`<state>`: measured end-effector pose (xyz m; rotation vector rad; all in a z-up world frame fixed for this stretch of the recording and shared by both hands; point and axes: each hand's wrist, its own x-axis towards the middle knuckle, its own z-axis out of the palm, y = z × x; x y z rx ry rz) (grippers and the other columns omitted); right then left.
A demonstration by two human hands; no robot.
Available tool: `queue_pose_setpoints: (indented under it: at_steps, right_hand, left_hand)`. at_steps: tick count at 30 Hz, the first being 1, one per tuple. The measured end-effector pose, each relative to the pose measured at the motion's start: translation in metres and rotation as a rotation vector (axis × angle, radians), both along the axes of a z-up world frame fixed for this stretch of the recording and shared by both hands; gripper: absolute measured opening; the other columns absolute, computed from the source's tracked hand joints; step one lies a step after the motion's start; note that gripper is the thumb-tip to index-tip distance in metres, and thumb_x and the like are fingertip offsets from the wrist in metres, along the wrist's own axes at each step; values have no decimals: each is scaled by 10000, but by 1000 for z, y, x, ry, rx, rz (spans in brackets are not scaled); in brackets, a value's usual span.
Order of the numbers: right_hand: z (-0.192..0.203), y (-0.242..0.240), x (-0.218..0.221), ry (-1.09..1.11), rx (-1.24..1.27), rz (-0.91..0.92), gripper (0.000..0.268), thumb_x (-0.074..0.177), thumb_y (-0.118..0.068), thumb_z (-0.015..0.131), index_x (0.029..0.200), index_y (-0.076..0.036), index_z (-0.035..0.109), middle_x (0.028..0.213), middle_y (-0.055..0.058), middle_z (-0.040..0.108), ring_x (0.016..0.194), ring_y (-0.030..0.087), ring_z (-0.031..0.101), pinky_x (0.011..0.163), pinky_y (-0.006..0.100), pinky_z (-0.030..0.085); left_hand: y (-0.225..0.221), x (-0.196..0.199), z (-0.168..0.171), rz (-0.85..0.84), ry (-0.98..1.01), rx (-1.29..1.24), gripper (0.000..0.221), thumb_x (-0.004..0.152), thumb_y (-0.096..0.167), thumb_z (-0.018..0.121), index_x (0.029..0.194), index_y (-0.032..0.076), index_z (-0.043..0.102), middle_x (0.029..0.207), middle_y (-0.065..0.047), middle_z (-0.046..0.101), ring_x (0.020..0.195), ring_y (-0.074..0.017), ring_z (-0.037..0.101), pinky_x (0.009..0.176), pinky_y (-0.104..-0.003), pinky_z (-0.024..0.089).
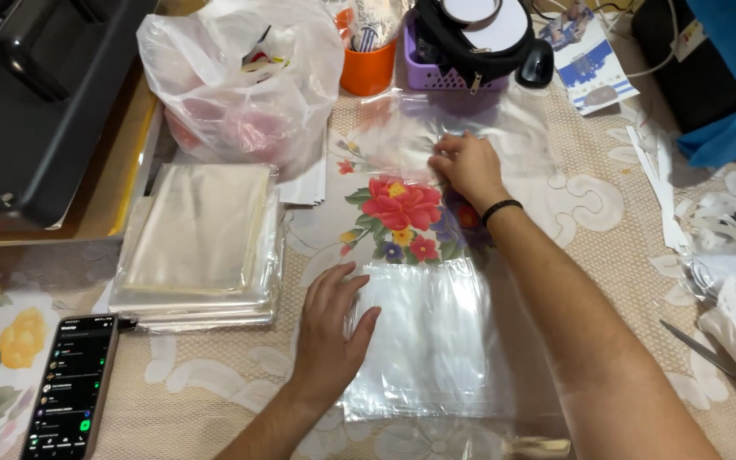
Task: The person is picking up individual plastic bags, opening them, and organizing them on a table, likely for cleaning or inspection.
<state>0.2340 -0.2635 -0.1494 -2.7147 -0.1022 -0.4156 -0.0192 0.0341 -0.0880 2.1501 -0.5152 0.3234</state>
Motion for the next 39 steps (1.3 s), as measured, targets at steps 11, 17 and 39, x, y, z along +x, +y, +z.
queue_pose_setpoints:
  at_steps: [11,17,39]
  right_hand:
    - [72,-3,-65,-249,354,68,51,986,-264,755,947,-241,779,860,-38,743,1162,235,663,1003,404,514]
    - [117,9,-165,-306,455,294,90,1035,-120,678,1044,-124,768,1021,111,757,1247,354,618,1056,470,477]
    - [87,42,-277,-347,-7,454,382,852,-253,782,1193,-98,706,1131,120,732,1202,361,632,1012,491,489]
  left_hand:
    - [-3,4,9,-81,444,-545,423,948,244,662,1314,39,606,1283,-170,643,1266,-316,589,1083,-456,442]
    - [-30,28,60,-242,1087,-973,814,1003,613,224,1476,-35,365,1452,-274,527,1349,-348,544,1105,-408,426]
    - [-41,16,46,-203,617,-493,500,962,128,623,1412,-28,470,1249,-299,642,1114,-359,668,916,-429,572]
